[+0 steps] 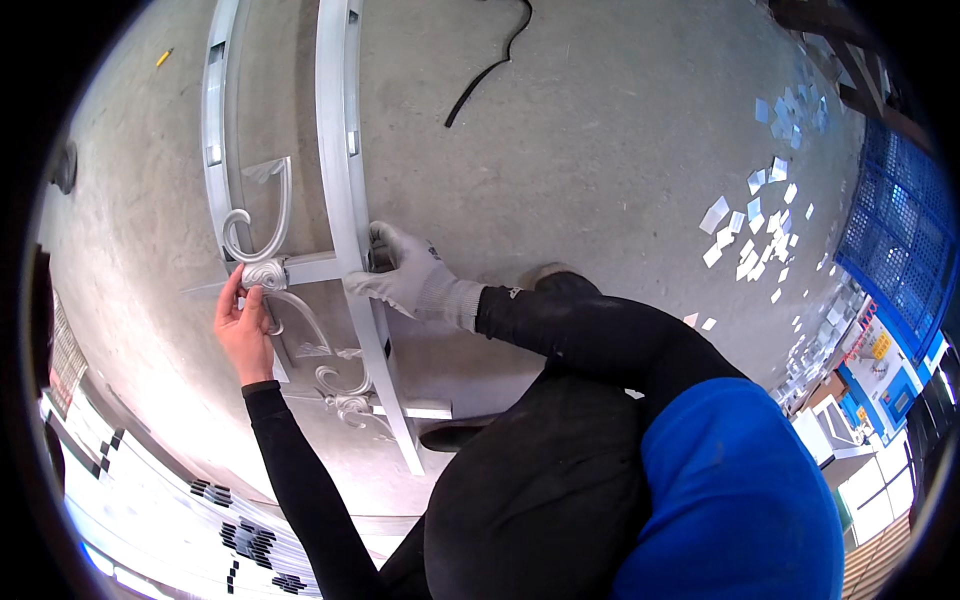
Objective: The person assembles decorative metal pieces onto a long metal bar. They pick up ornamental metal parts and align them with the bar, adjusting positions to fit them together.
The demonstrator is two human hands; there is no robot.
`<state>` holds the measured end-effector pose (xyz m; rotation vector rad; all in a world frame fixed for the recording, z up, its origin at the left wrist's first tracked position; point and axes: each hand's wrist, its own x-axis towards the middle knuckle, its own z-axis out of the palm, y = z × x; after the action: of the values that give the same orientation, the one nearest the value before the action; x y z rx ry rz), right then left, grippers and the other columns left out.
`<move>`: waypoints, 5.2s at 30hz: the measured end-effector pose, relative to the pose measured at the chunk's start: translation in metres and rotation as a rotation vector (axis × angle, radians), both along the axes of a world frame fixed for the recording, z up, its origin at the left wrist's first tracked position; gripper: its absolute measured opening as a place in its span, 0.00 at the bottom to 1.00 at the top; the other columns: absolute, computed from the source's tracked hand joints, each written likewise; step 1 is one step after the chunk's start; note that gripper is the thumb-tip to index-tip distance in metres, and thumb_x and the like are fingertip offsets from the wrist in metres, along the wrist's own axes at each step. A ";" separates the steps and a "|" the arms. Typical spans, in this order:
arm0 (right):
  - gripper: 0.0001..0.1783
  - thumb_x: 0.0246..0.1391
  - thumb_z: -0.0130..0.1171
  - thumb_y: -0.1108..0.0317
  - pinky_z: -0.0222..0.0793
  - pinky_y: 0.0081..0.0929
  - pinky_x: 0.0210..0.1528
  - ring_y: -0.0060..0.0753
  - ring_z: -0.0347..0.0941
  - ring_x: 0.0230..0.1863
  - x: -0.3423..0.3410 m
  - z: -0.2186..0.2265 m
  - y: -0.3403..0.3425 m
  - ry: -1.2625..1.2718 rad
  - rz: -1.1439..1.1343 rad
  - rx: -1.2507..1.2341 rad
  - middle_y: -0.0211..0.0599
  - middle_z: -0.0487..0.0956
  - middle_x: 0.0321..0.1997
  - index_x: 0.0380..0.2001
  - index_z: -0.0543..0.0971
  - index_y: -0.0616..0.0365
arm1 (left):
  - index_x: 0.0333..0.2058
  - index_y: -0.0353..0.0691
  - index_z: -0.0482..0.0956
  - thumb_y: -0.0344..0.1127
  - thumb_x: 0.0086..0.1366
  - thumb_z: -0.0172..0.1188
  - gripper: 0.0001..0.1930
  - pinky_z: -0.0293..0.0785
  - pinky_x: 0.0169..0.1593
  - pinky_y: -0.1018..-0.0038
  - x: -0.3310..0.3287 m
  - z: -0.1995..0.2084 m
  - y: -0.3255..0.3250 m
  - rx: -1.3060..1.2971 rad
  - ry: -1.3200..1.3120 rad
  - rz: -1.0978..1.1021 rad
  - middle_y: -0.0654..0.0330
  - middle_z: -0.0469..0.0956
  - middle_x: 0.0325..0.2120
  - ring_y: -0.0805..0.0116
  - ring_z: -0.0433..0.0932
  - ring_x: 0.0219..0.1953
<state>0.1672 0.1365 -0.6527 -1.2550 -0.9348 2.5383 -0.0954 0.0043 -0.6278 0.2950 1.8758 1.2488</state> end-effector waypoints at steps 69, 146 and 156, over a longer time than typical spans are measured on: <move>0.37 0.58 0.75 0.70 0.77 0.25 0.57 0.19 0.77 0.53 0.013 0.052 0.016 0.249 0.039 0.009 0.34 0.80 0.55 0.66 0.68 0.63 | 0.43 0.43 0.84 0.26 0.47 0.69 0.20 0.67 0.60 0.57 0.062 0.096 0.095 -0.001 1.104 -1.255 0.64 0.82 0.38 0.58 0.76 0.50; 0.23 0.65 0.67 0.48 0.77 0.22 0.32 0.18 0.77 0.29 -0.036 0.017 0.047 -0.416 1.148 0.667 0.27 0.83 0.29 0.36 0.86 0.61 | 0.43 0.41 0.73 0.29 0.51 0.66 0.19 0.73 0.47 0.60 0.155 0.022 -0.235 -0.597 0.915 -0.364 0.57 0.76 0.34 0.54 0.74 0.42; 0.25 0.50 0.76 0.50 0.76 0.45 0.45 0.50 0.80 0.44 -0.026 0.053 0.067 0.162 0.809 1.828 0.41 0.82 0.42 0.46 0.85 0.55 | 0.48 0.42 0.74 0.33 0.52 0.68 0.24 0.72 0.54 0.58 0.147 0.060 -0.204 -0.476 0.974 -0.397 0.53 0.73 0.45 0.53 0.74 0.51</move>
<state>0.1408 0.2039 -0.5997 -0.0015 -2.8328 0.8054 0.0516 -0.1998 -0.5683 1.0868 2.6508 0.3374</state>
